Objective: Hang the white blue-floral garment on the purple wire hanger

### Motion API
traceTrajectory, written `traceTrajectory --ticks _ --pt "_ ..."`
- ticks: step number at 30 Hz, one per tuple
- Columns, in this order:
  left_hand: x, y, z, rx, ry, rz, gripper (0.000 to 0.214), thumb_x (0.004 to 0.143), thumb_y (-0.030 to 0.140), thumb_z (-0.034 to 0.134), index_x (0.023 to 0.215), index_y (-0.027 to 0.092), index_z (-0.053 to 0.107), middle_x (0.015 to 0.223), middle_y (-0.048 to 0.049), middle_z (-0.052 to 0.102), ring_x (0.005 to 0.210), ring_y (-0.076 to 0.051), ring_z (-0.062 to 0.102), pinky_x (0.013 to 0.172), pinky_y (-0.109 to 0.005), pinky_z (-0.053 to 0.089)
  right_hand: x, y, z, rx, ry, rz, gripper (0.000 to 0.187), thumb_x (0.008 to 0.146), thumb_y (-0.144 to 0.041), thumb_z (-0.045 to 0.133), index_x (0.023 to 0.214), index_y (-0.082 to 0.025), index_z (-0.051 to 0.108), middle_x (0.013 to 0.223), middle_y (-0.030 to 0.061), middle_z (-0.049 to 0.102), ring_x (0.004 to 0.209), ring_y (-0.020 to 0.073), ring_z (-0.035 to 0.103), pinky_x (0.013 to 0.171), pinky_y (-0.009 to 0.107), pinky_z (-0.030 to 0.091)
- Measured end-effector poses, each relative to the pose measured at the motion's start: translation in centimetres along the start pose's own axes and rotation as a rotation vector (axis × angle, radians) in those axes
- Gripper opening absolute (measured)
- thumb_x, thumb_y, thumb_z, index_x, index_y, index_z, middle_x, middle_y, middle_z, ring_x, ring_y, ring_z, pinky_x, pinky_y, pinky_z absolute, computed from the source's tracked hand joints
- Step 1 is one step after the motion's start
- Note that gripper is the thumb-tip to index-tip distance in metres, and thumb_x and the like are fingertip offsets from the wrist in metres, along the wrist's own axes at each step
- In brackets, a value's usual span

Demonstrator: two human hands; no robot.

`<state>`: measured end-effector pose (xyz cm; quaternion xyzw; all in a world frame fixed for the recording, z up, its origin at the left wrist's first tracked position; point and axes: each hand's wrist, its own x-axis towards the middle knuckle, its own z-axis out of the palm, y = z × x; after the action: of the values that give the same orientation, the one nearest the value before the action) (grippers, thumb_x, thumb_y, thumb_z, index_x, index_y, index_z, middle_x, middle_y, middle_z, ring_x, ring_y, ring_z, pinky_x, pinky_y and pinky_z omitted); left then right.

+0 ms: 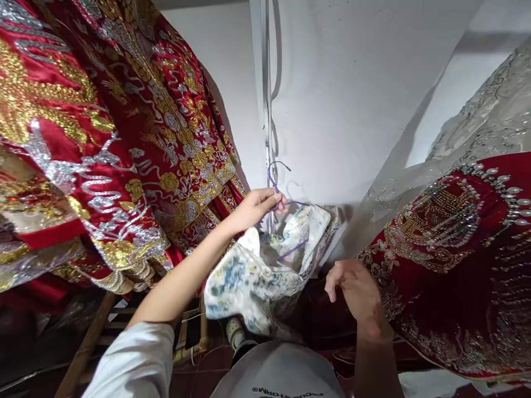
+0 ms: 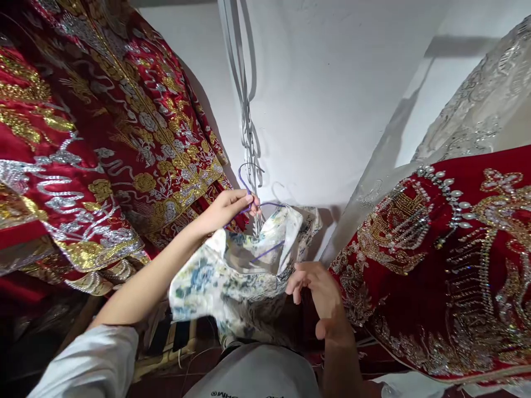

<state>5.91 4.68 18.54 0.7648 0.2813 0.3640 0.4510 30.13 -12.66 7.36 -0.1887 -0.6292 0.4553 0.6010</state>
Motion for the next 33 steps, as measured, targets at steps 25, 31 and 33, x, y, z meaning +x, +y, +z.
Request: traceTrajectory --ticks 25,31,33 --pt "5.9 -3.2 -6.7 -0.166 0.025 -0.157 0.027 0.101 0.034 0.058 0.093 0.012 0.073 0.081 -0.0111 0.074 0.092 -0.022 0.077 0.09 -0.039 0.063 6.3 11.8 2.5 -0.46 0.208 0.695 0.055 0.097 -0.07 0.038 0.095 -0.021 0.064 0.08 0.0028 0.065 0.061 0.016 0.055 0.062 0.029 0.045" --pt "6.3 -3.0 -6.8 -0.07 0.006 -0.127 0.028 0.1 0.034 0.057 0.089 0.014 0.074 0.077 -0.0095 0.073 0.084 -0.02 0.076 0.087 -0.04 0.062 12.2 16.3 2.9 -0.709 0.201 0.853 0.048 0.096 -0.055 0.048 0.065 -0.02 0.06 0.065 0.0071 0.064 0.062 0.0194 0.056 0.063 0.03 0.037" --pt "6.2 -3.2 -7.3 0.004 0.027 -0.103 0.03 0.1 0.035 0.054 0.093 0.015 0.074 0.078 -0.0093 0.073 0.083 -0.019 0.075 0.086 -0.039 0.062 12.3 17.0 2.7 -0.721 0.183 0.893 0.036 0.09 -0.043 0.057 0.062 -0.02 0.059 0.064 0.0069 0.064 0.059 0.0187 0.054 0.061 0.03 0.034"
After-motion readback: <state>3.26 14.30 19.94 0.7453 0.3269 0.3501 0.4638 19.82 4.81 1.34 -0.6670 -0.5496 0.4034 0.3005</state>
